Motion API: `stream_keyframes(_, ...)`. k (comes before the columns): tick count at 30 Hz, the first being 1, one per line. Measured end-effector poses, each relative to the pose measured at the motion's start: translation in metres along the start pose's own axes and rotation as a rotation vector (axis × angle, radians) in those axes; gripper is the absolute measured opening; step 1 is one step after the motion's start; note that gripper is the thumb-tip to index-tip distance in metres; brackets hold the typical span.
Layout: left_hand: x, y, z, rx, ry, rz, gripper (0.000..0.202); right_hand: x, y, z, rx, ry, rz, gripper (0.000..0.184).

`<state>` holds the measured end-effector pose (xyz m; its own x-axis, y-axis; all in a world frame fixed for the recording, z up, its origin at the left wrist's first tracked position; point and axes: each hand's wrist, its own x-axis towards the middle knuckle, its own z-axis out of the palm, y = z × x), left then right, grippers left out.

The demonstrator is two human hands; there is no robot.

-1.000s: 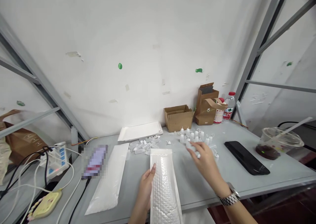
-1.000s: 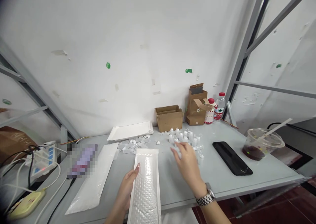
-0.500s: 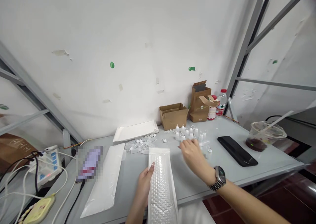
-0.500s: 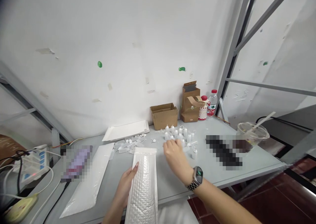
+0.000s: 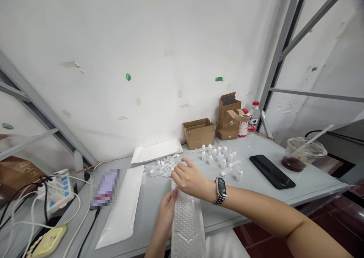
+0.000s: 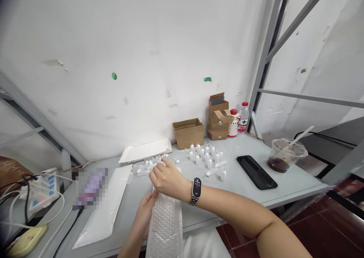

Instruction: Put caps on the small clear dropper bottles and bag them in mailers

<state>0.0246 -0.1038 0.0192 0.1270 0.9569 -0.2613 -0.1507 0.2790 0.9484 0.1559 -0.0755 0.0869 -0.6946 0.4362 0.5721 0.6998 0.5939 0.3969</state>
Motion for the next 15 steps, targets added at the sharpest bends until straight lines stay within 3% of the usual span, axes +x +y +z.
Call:
stream_keyframes(4, -0.001, 0.0, 0.0, -0.027, -0.036, -0.015, 0.05, 0.007, 0.003, 0.012, 0.14, -0.02, 0.156, 0.025)
stream_keyframes(10, -0.005, -0.002, 0.003, -0.081, -0.049, -0.057, 0.048, 0.015, 0.022, 0.036, 0.692, -0.142, 0.778, 0.02)
stream_keyframes(15, -0.004, -0.001, 0.005, -0.101, -0.047, -0.034, 0.052, 0.009, 0.016, 0.044, 0.957, -0.164, 0.931, 0.023)
